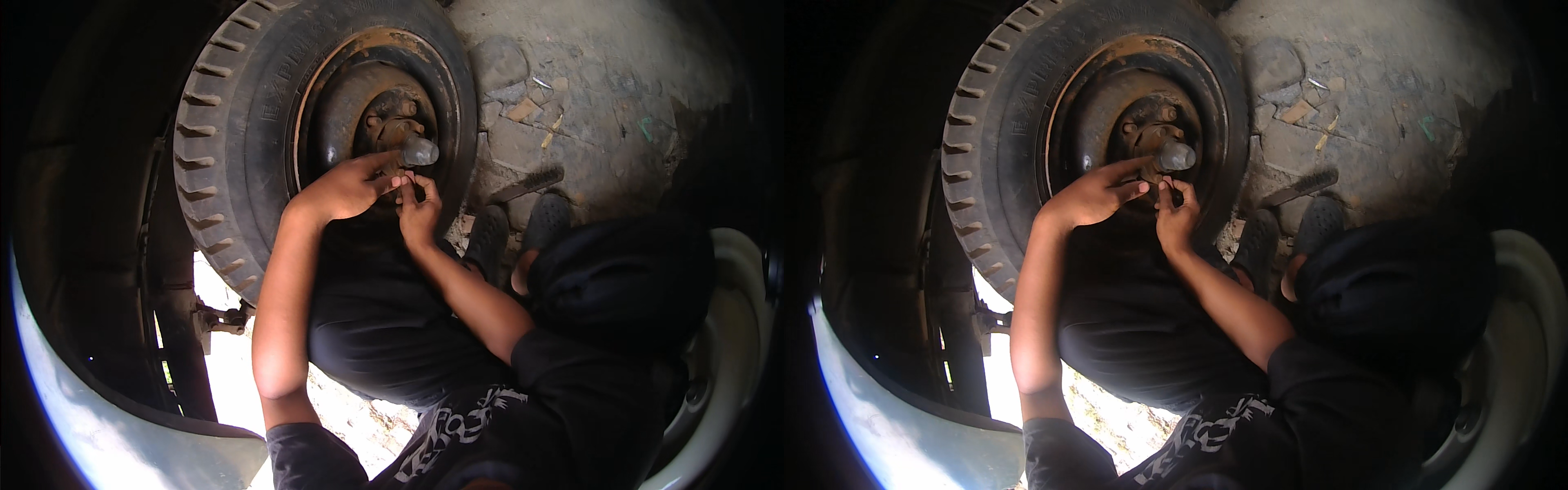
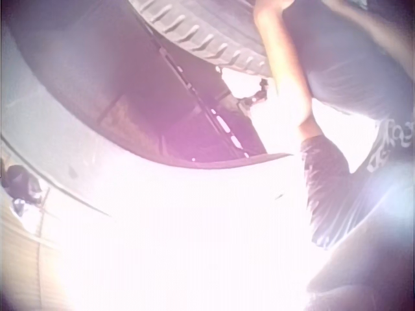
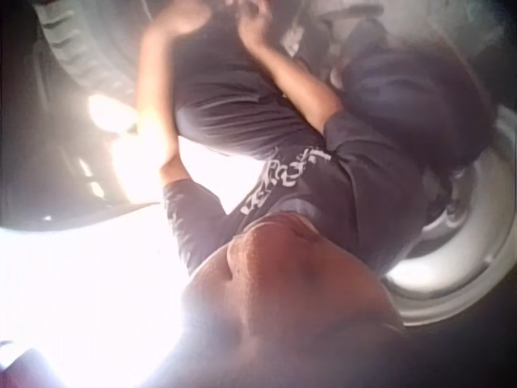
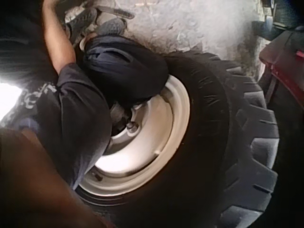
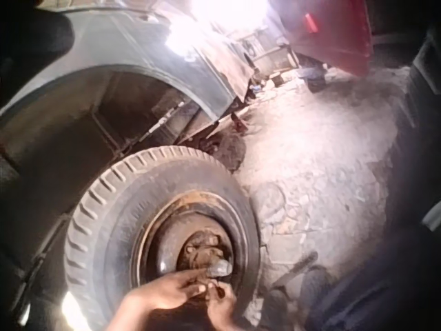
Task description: The person sits on the ground and works on a vehicle wheel hub, using a hammer and a small metal tool to adjust or remove components. They repeatedly tap and pry at the hub area while holding the wheel steady.
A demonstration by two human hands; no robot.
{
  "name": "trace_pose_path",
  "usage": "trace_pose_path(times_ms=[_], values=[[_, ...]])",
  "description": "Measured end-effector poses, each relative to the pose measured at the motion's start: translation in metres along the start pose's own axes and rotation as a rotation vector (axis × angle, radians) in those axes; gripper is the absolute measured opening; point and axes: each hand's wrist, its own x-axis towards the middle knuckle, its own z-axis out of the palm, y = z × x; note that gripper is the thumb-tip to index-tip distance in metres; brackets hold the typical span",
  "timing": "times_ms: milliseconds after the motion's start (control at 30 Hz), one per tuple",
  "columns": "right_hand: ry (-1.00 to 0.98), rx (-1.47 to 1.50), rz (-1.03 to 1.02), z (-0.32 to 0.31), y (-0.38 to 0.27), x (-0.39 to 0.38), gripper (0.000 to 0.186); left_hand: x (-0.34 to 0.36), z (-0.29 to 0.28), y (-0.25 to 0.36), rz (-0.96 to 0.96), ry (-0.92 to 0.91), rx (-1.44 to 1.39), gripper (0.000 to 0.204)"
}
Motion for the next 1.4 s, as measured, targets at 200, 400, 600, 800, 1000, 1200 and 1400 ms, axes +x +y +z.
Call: trace_pose_path(times_ms=[200, 400, 600, 800, 1000, 1200, 1400], values=[[0.023, 0.027, 0.029, -0.006, 0.007, 0.009, 0.021, 0.000, 0.002, 0.001, 0.018, 0.014, 0.048, 0.063], [0.065, -0.022, -0.023, -0.012, 0.012, 0.010, 0.018, 0.003, 0.003, -0.002, 0.032, 0.027, 0.056, 0.064], [0.080, -0.202, -0.235, -0.021, 0.014, 0.014, 0.017, 0.005, 0.003, -0.006, 0.084, 0.038, 0.107, 0.066], [0.068, -0.179, -0.249, -0.014, 0.010, 0.009, 0.013, 0.003, 0.003, -0.003, 0.098, 0.073, 0.138, 0.069], [0.033, -0.020, -0.120, -0.016, 0.020, 0.012, 0.014, 0.008, 0.003, -0.010, 0.098, 0.059, 0.127, 0.066], [0.028, -0.015, -0.072, -0.015, 0.011, 0.010, 0.016, 0.005, 0.003, -0.006, 0.066, 0.058, 0.144, 0.066], [0.078, 0.001, -0.032, -0.012, 0.004, 0.009, 0.017, 0.004, 0.004, -0.003, 0.064, 0.063, 0.140, 0.067]])
